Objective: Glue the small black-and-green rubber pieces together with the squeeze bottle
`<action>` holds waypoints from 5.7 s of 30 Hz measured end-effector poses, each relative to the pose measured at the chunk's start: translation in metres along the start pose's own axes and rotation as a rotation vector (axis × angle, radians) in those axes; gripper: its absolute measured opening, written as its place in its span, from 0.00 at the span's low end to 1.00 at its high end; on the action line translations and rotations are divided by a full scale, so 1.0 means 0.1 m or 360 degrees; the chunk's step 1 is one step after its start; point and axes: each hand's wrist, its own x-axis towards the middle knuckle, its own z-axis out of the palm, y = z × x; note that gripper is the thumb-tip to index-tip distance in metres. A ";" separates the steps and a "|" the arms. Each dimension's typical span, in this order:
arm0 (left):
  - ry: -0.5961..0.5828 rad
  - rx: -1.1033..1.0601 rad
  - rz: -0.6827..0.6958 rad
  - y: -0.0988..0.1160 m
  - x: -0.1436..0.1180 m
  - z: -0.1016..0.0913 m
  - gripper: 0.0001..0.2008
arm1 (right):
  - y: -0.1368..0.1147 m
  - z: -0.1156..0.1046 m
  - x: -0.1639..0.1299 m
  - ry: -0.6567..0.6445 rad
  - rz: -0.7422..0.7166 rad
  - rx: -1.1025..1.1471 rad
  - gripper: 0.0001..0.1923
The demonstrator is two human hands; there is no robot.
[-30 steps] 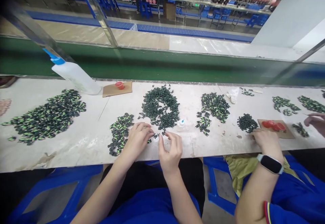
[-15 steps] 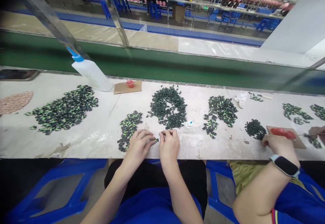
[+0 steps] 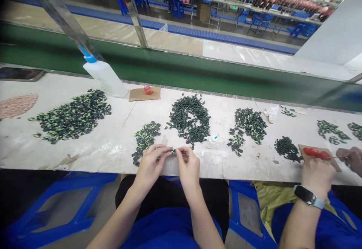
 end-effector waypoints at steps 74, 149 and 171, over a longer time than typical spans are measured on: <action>-0.0274 0.0133 0.0158 0.08 0.10 -0.19 0.08 | 0.13 -1.23 -0.16 0.0477 -0.0314 -0.0381 0.09; 0.0079 0.0289 -0.0080 -0.01 -0.06 0.16 0.06 | 0.12 -0.38 -0.01 0.0211 -0.0494 -0.0554 0.15; 0.0063 0.0239 -0.0176 0.01 -0.06 0.16 0.05 | 0.11 -0.38 0.01 0.0301 -0.0318 -0.0321 0.18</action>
